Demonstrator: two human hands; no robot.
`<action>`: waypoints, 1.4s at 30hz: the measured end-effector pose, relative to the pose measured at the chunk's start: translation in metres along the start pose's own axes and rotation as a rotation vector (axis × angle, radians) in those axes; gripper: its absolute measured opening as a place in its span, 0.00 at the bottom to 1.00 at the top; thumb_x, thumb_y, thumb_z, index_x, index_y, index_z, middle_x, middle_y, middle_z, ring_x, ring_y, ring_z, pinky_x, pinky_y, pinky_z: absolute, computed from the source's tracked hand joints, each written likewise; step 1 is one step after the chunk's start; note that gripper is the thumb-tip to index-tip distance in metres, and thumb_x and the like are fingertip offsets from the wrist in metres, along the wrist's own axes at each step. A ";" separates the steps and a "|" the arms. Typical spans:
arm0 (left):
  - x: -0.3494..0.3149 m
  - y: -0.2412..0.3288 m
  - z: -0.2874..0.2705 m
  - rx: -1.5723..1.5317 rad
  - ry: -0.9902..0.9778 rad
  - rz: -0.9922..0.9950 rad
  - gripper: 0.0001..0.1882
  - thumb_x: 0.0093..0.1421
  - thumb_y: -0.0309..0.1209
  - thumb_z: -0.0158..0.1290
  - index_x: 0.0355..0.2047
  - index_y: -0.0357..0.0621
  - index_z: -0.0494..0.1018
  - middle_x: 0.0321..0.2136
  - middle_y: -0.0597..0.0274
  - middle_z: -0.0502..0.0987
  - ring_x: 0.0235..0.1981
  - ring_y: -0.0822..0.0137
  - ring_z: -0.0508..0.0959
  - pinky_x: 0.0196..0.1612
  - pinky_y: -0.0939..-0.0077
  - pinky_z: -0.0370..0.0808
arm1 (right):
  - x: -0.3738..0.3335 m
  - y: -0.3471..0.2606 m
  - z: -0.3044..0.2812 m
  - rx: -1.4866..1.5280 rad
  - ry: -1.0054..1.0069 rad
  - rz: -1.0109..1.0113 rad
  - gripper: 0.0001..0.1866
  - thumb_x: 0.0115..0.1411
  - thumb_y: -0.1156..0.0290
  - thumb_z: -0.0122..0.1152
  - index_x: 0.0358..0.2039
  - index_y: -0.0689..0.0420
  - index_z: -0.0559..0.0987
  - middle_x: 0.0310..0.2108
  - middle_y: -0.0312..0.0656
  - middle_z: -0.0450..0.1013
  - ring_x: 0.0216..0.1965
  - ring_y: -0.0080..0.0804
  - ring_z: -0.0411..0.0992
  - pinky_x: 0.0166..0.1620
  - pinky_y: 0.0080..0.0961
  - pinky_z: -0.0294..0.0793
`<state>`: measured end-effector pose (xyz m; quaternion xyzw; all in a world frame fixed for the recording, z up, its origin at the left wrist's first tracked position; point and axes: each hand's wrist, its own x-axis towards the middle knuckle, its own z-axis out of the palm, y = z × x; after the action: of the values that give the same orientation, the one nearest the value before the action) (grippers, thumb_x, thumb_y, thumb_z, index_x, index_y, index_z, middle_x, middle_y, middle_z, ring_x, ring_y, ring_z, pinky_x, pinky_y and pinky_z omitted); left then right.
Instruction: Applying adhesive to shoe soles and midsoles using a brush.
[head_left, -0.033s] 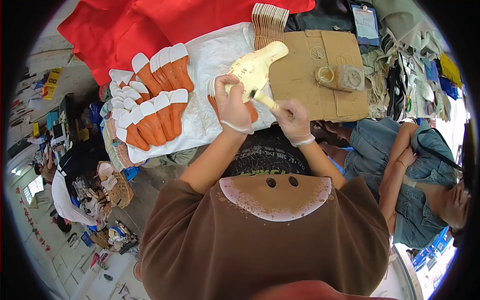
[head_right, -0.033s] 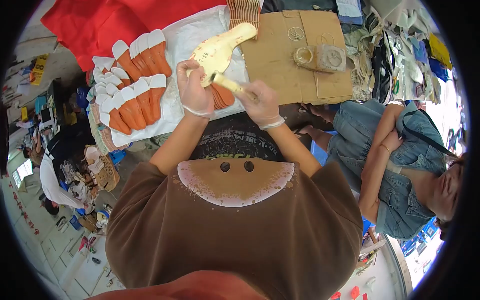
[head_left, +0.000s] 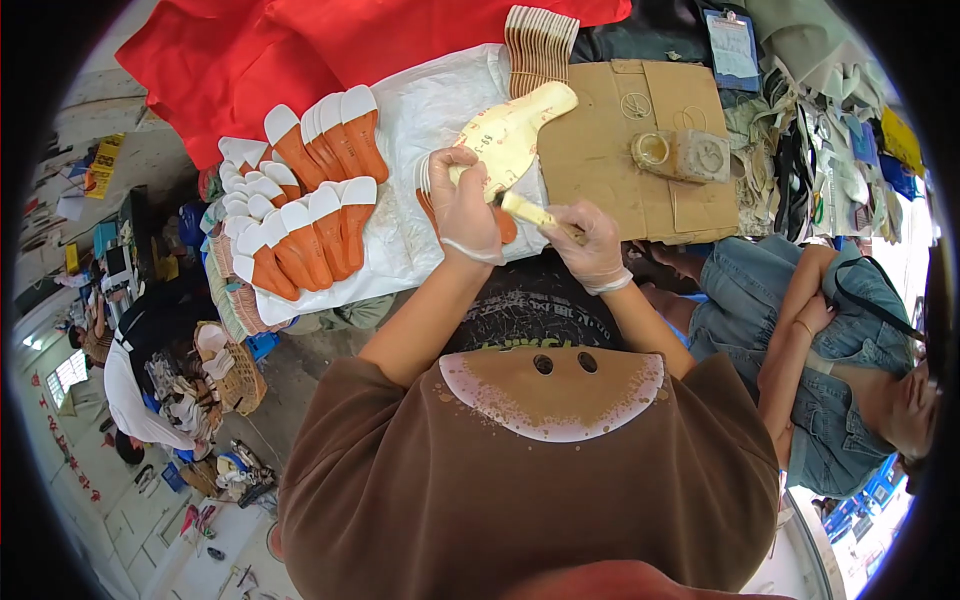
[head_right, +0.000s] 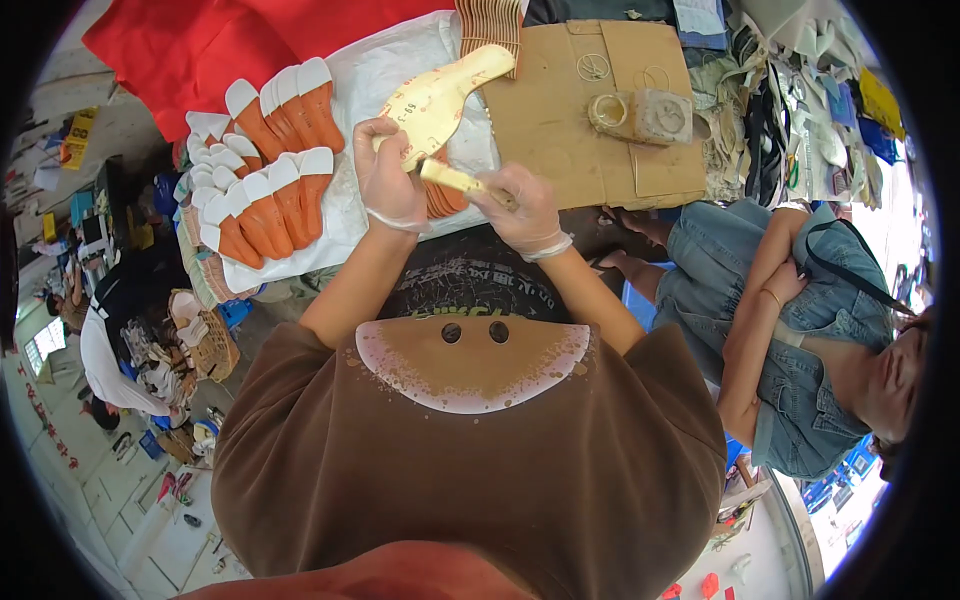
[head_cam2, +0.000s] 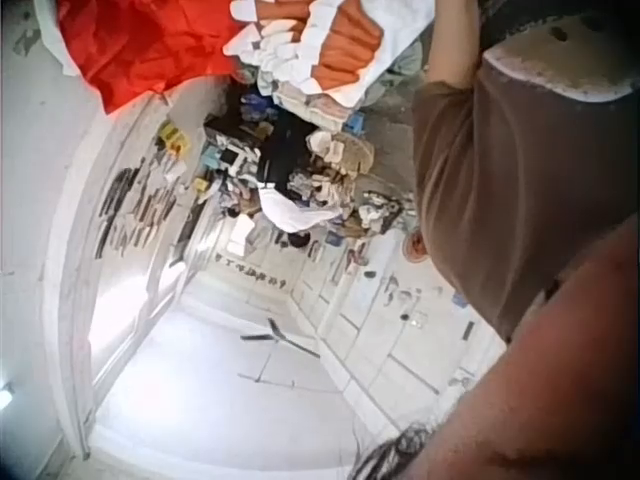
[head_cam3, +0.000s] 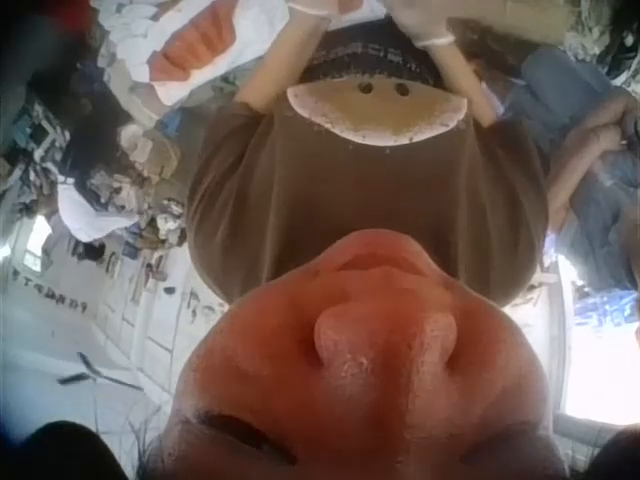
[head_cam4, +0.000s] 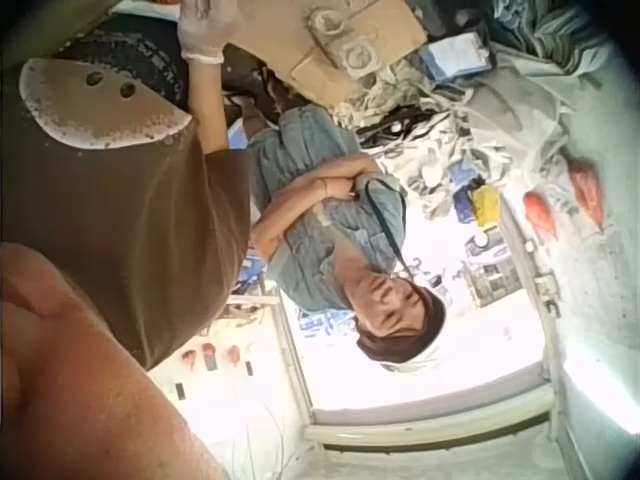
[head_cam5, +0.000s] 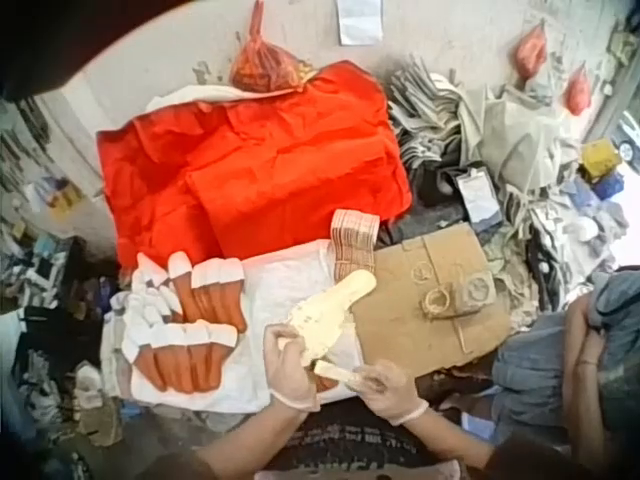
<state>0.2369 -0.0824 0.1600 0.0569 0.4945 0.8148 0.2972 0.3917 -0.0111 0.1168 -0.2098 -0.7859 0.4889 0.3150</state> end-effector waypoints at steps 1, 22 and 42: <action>0.001 0.000 -0.002 0.000 0.002 0.000 0.09 0.57 0.18 0.42 0.38 0.43 0.63 0.39 0.57 0.68 0.44 0.65 0.71 0.51 0.71 0.69 | -0.001 0.001 -0.001 0.001 -0.002 0.000 0.06 0.57 0.73 0.65 0.28 0.59 0.76 0.25 0.32 0.70 0.27 0.17 0.65 0.30 0.19 0.66; 0.003 0.009 0.006 0.784 -0.294 -0.043 0.33 0.59 0.49 0.50 0.59 0.38 0.63 0.44 0.45 0.74 0.49 0.54 0.73 0.54 0.61 0.66 | 0.085 -0.020 -0.011 -0.134 0.191 0.251 0.17 0.49 0.70 0.71 0.35 0.58 0.72 0.28 0.39 0.74 0.30 0.26 0.72 0.36 0.25 0.72; 0.048 -0.016 -0.051 0.562 -0.529 -0.652 0.11 0.53 0.28 0.58 0.35 0.35 0.77 0.30 0.62 0.79 0.31 0.74 0.77 0.37 0.80 0.73 | 0.095 0.022 -0.054 -0.861 -0.166 0.146 0.18 0.60 0.50 0.56 0.31 0.54 0.73 0.27 0.47 0.73 0.29 0.51 0.74 0.30 0.43 0.72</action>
<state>0.1845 -0.0910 0.1113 0.1817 0.5945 0.4726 0.6246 0.3624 0.0937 0.1422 -0.3367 -0.9237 0.1532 0.0994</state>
